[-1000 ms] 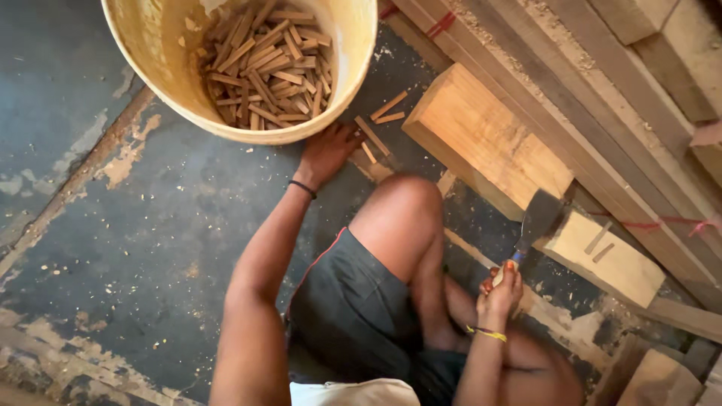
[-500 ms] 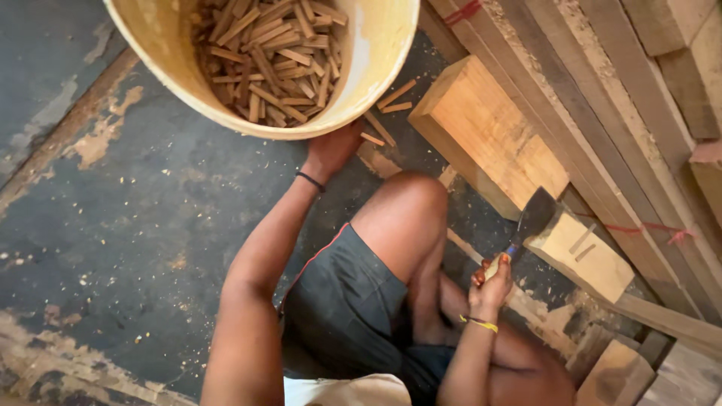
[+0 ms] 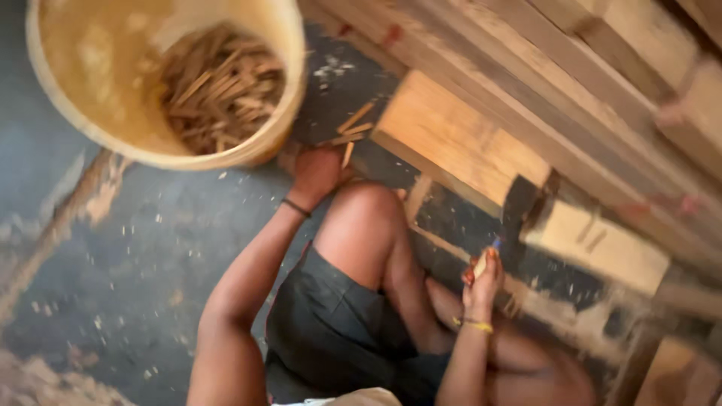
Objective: The person sits on the floor and uses a chisel to carve a rectangular wooden block. They repeatedly strike the chisel to remove wood shavings and occasionally place the carved pieces into a nearby bucket.
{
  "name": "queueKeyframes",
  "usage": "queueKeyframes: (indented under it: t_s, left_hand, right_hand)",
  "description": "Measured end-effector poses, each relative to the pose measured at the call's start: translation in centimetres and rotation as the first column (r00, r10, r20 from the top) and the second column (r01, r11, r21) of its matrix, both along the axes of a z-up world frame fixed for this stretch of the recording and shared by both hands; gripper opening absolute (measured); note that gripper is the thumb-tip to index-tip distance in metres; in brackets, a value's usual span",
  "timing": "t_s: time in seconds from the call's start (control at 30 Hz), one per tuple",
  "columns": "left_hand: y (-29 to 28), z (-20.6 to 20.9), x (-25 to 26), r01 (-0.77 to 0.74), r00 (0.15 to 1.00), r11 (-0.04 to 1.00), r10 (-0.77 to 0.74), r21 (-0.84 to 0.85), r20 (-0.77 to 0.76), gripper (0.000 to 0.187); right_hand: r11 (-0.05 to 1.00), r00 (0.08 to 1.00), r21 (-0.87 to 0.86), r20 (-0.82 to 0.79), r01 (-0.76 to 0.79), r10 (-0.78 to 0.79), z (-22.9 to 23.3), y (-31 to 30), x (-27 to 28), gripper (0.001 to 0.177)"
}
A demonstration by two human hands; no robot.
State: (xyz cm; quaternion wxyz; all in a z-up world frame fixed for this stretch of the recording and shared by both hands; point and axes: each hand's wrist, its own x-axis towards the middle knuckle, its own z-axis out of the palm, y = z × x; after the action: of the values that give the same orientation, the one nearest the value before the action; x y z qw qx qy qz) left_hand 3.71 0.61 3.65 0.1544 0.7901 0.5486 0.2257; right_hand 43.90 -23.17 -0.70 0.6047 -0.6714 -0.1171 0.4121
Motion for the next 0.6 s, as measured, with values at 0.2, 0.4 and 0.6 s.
queueKeyframes:
  t_s: [0.2,0.4,0.6]
  left_hand:
    - [1.2,13.3,4.9,0.075,0.995,0.997,-0.074,-0.006,0.071,0.025]
    - [4.6,12.7,20.4,0.205,0.969,0.979,-0.203,-0.002,-0.14,0.025]
    - [4.1,4.6,33.2,0.295,0.947,0.955,-0.296,-0.032,-0.122,0.03]
  right_hand:
    - [0.993,0.993,-0.033,0.0,0.115,-0.115,2.4,1.0,-2.3,0.018]
    - [0.994,0.993,-0.03,0.045,0.108,-0.106,2.7,1.0,-2.7,0.025]
    - [0.993,0.989,-0.056,0.112,0.103,-0.096,1.0,0.4,-2.6,0.027]
